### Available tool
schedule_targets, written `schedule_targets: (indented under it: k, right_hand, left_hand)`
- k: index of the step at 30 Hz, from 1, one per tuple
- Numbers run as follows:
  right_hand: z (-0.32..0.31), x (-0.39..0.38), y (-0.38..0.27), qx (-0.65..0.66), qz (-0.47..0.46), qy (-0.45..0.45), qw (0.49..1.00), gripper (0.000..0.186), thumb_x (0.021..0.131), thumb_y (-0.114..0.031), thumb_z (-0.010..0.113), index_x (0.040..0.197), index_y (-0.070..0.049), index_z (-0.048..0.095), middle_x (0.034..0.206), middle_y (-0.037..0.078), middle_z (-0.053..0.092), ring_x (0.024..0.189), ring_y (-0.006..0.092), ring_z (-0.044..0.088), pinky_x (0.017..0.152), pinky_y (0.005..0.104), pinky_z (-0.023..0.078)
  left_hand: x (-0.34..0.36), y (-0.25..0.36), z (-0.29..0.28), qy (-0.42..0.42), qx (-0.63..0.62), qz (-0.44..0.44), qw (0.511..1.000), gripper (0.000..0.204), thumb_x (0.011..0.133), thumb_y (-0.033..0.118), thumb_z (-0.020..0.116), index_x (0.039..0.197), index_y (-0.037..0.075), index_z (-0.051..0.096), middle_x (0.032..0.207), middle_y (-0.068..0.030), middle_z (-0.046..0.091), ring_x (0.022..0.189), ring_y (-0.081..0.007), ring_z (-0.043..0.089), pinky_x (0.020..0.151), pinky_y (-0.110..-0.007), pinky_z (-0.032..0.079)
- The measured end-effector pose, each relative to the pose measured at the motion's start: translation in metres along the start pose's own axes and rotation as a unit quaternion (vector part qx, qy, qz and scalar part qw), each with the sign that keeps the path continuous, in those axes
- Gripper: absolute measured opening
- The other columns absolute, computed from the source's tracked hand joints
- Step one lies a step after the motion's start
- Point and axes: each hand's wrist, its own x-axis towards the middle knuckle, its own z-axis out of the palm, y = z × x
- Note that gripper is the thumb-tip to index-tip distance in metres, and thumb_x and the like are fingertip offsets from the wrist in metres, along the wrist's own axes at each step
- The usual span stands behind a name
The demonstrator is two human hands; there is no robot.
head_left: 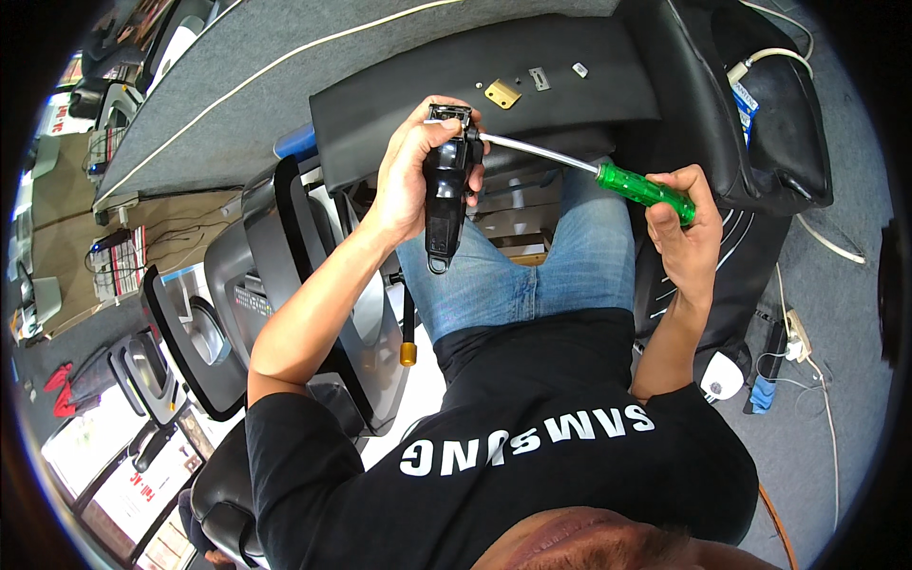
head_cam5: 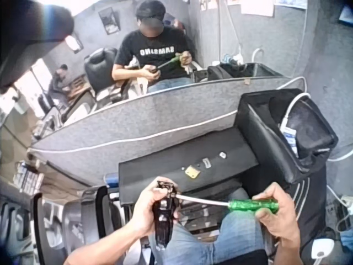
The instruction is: The person disassembles and reassembles a pair of hair clippers. Using a screwdriver, the person removes the blades, brushes out hair debris, and then carefully aligns and screws the metal blades back onto the clipper body.
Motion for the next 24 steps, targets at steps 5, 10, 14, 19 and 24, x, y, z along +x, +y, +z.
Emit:
schedule_targets:
  k: [5, 10, 14, 19, 24]
  right_hand:
    - [0.029, 0.003, -0.016, 0.012, -0.071, 0.073, 0.995, 0.048, 0.094, -0.042, 0.079, 0.110, -0.002, 0.058, 0.087, -0.002, 0.056, 0.073, 0.0033, 0.049, 0.066, 0.0203, 0.040]
    - [0.009, -0.002, -0.003, -0.055, -0.027, 0.048, 0.997, 0.061, 0.090, -0.048, 0.082, 0.117, -0.004, 0.052, 0.086, -0.002, 0.057, 0.074, 0.0028, 0.049, 0.064, 0.0201, 0.038]
    - [0.005, 0.000, 0.001, 0.000, -0.008, 0.023, 1.000, 0.061, 0.089, -0.044, 0.084, 0.122, -0.006, 0.050, 0.089, -0.002, 0.055, 0.076, 0.0022, 0.049, 0.064, 0.0190, 0.037]
    - [0.016, -0.004, -0.008, 0.009, -0.057, 0.045, 0.997, 0.052, 0.090, -0.028, 0.086, 0.122, -0.004, 0.053, 0.105, 0.001, 0.057, 0.081, 0.0018, 0.051, 0.069, 0.0176, 0.041]
    - [0.002, 0.001, -0.007, 0.097, -0.023, 0.004, 0.995, 0.047, 0.097, -0.034, 0.077, 0.119, 0.001, 0.056, 0.084, 0.001, 0.058, 0.068, 0.0023, 0.052, 0.058, 0.0184, 0.039]
  left_hand:
    - [0.000, -0.001, -0.003, -0.008, -0.010, -0.012, 1.000, 0.034, 0.098, 0.031, 0.053, 0.117, 0.003, 0.055, 0.095, -0.0153, 0.063, 0.061, -0.0219, 0.064, 0.051, -0.037, 0.057]
    - [-0.001, 0.001, -0.001, -0.011, 0.013, -0.020, 1.000, 0.033, 0.098, 0.031, 0.052, 0.116, 0.004, 0.056, 0.092, -0.0148, 0.063, 0.060, -0.0206, 0.063, 0.050, -0.035, 0.056]
    - [-0.004, 0.000, 0.004, -0.013, 0.009, -0.037, 0.999, 0.032, 0.098, 0.030, 0.051, 0.116, 0.004, 0.056, 0.089, -0.0145, 0.063, 0.060, -0.0197, 0.063, 0.049, -0.034, 0.055]
    - [-0.003, 0.000, 0.004, 0.007, 0.012, -0.031, 0.999, 0.032, 0.098, 0.029, 0.051, 0.116, 0.004, 0.056, 0.090, -0.0145, 0.063, 0.060, -0.0198, 0.063, 0.050, -0.034, 0.056]
    - [-0.004, -0.002, 0.009, 0.005, 0.029, -0.028, 0.999, 0.032, 0.098, 0.028, 0.051, 0.117, 0.003, 0.056, 0.091, -0.0149, 0.063, 0.061, -0.0197, 0.064, 0.051, -0.034, 0.056]
